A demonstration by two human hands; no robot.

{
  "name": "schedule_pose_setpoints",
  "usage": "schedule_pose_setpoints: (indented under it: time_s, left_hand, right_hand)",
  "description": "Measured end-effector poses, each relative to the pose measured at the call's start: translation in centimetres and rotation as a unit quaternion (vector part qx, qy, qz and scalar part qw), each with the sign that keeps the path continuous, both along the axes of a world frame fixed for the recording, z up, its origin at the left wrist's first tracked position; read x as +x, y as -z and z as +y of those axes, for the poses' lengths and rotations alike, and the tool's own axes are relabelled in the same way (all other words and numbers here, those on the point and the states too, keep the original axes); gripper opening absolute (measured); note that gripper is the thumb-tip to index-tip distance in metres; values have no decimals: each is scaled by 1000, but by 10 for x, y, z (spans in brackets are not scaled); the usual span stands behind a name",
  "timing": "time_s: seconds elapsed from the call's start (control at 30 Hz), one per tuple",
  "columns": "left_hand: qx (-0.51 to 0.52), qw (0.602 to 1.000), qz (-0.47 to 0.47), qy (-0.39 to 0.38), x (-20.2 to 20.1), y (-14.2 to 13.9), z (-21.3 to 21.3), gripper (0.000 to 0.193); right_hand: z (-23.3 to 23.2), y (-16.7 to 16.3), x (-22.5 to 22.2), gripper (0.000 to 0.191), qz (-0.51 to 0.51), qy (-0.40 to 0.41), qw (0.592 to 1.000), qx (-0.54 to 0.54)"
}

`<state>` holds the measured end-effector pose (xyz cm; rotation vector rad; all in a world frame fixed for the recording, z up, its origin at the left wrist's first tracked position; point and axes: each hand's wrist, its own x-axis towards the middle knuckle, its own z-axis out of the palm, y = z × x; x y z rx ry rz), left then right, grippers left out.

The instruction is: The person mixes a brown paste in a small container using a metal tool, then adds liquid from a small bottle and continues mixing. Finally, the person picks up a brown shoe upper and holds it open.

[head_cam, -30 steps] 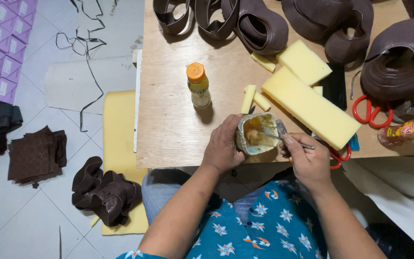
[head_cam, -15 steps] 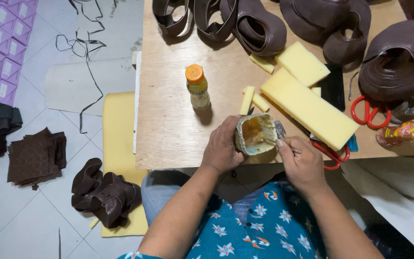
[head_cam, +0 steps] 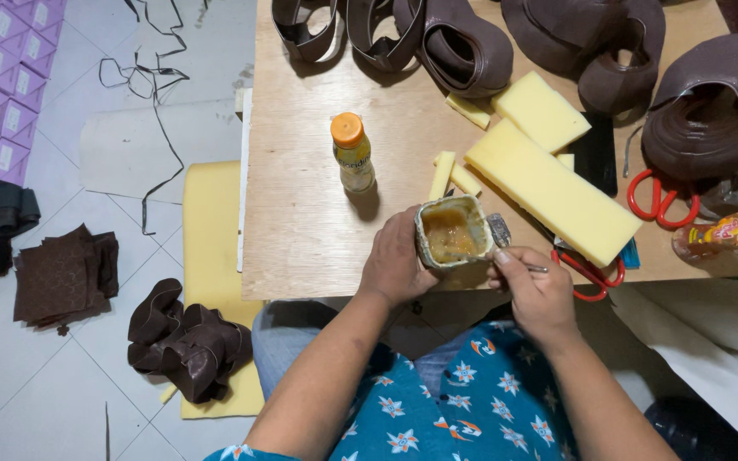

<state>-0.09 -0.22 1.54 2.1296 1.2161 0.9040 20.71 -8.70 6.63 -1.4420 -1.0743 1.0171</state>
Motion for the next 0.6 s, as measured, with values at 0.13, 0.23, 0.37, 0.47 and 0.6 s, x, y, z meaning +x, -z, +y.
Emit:
schedule_pose_setpoints:
  time_s: [0.13,0.23,0.37,0.47,0.6]
  left_hand:
    - [-2,1000,-6,7,-1,6,0,94]
    - [5,1000,-3,11,-2,7,1,94]
    - [1,1000,-7,17,-3,5,0,94]
    - [-3,1000,-5,19,-3,2,1,94]
    - [-40,999,4,21,-3,-2,1,91]
  right_hand:
    - [2,7,1,21,-108,16,993,42]
    - [1,6,1,23,-114,-12,993,16]
    - [4,1,1,24,-62,-9,998,16]
    - [10,0,-3,23,-120,6,993,4]
    - [9,-2,-3,22,-184,-54,978,84]
